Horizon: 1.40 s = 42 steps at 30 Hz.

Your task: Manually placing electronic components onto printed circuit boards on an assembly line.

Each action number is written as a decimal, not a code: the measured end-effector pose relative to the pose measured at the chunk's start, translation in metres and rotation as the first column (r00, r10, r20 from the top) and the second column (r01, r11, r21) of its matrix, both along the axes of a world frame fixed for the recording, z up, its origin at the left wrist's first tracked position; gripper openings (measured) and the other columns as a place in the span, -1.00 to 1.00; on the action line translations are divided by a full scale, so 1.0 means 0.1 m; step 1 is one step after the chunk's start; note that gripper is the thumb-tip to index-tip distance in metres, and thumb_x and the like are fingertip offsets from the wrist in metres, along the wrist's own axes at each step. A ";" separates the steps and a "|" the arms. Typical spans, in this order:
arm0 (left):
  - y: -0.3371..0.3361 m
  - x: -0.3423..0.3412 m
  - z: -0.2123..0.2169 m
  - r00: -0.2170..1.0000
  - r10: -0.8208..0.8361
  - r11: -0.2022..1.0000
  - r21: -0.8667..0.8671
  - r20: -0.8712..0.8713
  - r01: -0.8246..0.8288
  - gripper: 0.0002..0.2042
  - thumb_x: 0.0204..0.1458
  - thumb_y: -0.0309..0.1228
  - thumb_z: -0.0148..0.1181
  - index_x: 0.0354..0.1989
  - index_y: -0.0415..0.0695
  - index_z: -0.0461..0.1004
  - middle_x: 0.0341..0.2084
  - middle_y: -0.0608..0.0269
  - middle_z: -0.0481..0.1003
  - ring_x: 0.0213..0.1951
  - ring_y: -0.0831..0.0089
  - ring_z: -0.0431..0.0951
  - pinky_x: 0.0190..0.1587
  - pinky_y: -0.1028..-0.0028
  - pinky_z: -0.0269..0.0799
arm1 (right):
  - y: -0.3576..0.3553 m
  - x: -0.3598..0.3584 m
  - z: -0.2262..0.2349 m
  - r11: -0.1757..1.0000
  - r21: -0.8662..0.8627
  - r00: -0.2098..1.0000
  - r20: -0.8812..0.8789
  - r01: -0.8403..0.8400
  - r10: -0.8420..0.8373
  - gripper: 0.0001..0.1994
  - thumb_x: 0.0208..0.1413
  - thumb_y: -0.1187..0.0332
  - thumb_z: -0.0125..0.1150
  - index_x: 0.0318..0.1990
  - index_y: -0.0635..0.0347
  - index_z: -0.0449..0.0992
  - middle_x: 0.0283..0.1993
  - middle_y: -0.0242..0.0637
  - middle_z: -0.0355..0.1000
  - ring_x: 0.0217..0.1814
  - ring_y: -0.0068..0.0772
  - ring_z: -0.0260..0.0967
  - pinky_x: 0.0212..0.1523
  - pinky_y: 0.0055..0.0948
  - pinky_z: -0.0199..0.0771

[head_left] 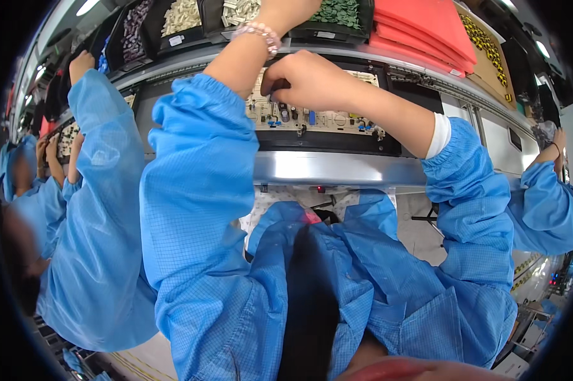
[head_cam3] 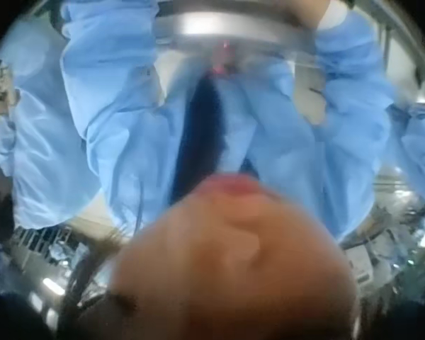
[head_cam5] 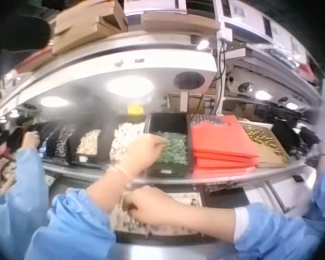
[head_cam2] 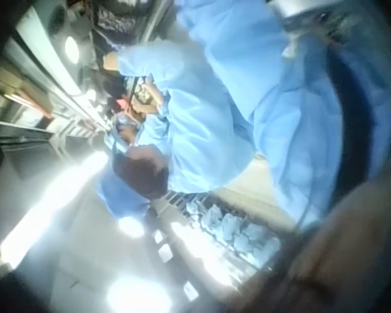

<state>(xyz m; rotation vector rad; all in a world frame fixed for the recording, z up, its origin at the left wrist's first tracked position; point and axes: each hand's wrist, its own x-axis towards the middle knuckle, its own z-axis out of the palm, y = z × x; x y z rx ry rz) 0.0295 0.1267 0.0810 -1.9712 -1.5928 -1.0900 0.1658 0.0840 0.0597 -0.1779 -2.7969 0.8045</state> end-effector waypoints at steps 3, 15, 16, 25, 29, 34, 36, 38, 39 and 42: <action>-0.24 0.00 0.07 0.995 0.009 1.000 -0.020 0.102 -0.007 -0.76 0.03 -0.32 0.07 -0.16 -0.03 0.57 -0.41 0.04 0.54 -0.33 0.05 0.55 -0.28 0.20 0.45 | 0.05 -0.02 0.03 0.998 0.052 0.999 0.018 0.033 -0.034 -0.82 -0.10 0.44 0.20 -0.29 0.23 0.59 -0.34 -0.16 0.56 -0.26 -0.26 0.54 -0.17 -0.34 0.50; -1.12 -0.31 -0.15 0.847 0.138 0.955 -0.294 0.514 0.023 -0.78 -0.04 -0.49 0.30 -0.19 -0.25 0.56 -0.47 0.22 0.59 -0.46 0.63 0.54 -0.39 0.62 0.43 | 0.64 0.06 -0.05 0.996 0.079 0.984 0.176 0.029 -0.043 -0.82 -0.20 0.44 0.22 -0.35 0.14 0.62 -0.36 -0.23 0.55 -0.28 -0.24 0.52 -0.23 -0.33 0.49; -1.16 -0.32 -0.23 0.823 0.169 0.952 -0.306 0.543 0.006 -0.80 -0.05 -0.50 0.32 -0.23 -0.27 0.57 -0.48 0.24 0.59 -0.46 0.64 0.53 -0.39 0.63 0.43 | 0.69 0.07 -0.04 0.997 0.066 0.985 0.164 0.045 -0.056 -0.82 -0.20 0.44 0.22 -0.35 0.14 0.62 -0.36 -0.23 0.55 -0.28 -0.24 0.52 -0.23 -0.33 0.49; -1.39 0.44 -0.61 0.915 0.212 0.952 -0.283 0.344 -0.114 -0.88 0.00 -0.66 0.16 -0.28 -0.27 0.54 -0.44 0.19 0.52 -0.41 0.50 0.48 -0.34 0.55 0.37 | 1.18 0.43 0.10 0.988 0.157 0.990 0.140 0.012 -0.034 -0.85 -0.28 0.49 0.19 -0.46 0.16 0.61 -0.45 -0.16 0.53 -0.36 -0.13 0.51 -0.36 -0.24 0.49; -1.34 0.70 -0.69 0.902 0.268 0.955 -0.214 0.337 -0.204 -0.86 -0.03 -0.71 0.13 -0.29 -0.30 0.54 -0.42 0.15 0.52 -0.38 0.42 0.49 -0.26 0.51 0.38 | 1.37 0.60 0.07 0.984 0.175 0.997 0.058 0.032 -0.043 -0.88 -0.29 0.53 0.12 -0.53 0.22 0.58 -0.52 -0.07 0.49 -0.42 -0.02 0.48 -0.44 -0.17 0.46; -1.19 0.79 -0.79 0.897 0.301 0.946 -0.221 0.325 -0.237 -0.87 -0.02 -0.69 0.13 -0.29 -0.31 0.54 -0.39 0.13 0.53 -0.35 0.42 0.50 -0.25 0.51 0.39 | 1.56 0.68 -0.01 0.979 0.205 0.998 0.071 -0.011 -0.003 -0.89 -0.27 0.54 0.12 -0.53 0.31 0.55 -0.51 -0.01 0.49 -0.41 0.04 0.49 -0.45 -0.16 0.48; -1.14 0.82 -0.83 0.889 0.303 0.945 -0.231 0.344 -0.232 -0.87 -0.01 -0.68 0.13 -0.29 -0.32 0.54 -0.39 0.13 0.53 -0.35 0.42 0.50 -0.24 0.51 0.39 | 1.59 0.70 -0.04 0.978 0.207 0.997 0.081 -0.009 -0.008 -0.88 -0.28 0.54 0.12 -0.52 0.33 0.55 -0.50 0.01 0.49 -0.40 0.04 0.49 -0.44 -0.16 0.49; -1.10 0.83 -0.88 0.900 0.292 0.949 -0.215 0.323 -0.230 -0.88 0.00 -0.67 0.13 -0.28 -0.32 0.53 -0.38 0.13 0.53 -0.34 0.42 0.50 -0.23 0.51 0.39 | 1.62 0.72 -0.08 0.978 0.210 0.995 0.094 -0.004 -0.016 -0.88 -0.28 0.55 0.13 -0.51 0.35 0.56 -0.49 0.02 0.49 -0.39 0.04 0.50 -0.43 -0.16 0.50; -1.10 0.85 -0.88 0.901 0.294 0.948 -0.219 0.317 -0.232 -0.88 0.00 -0.67 0.13 -0.28 -0.32 0.53 -0.38 0.13 0.53 -0.34 0.42 0.50 -0.23 0.51 0.39 | 1.63 0.73 -0.08 0.975 0.222 0.996 0.093 -0.019 -0.002 -0.87 -0.29 0.56 0.13 -0.50 0.35 0.56 -0.48 0.02 0.50 -0.38 0.03 0.50 -0.42 -0.16 0.51; -1.12 0.87 -0.89 0.888 0.322 0.938 -0.234 0.328 -0.254 -0.88 0.01 -0.67 0.13 -0.28 -0.33 0.53 -0.38 0.14 0.53 -0.33 0.42 0.51 -0.21 0.52 0.39 | 1.64 0.70 -0.08 0.974 0.221 0.994 0.112 -0.041 0.016 -0.86 -0.29 0.56 0.13 -0.48 0.36 0.56 -0.47 0.02 0.50 -0.37 0.03 0.51 -0.41 -0.17 0.52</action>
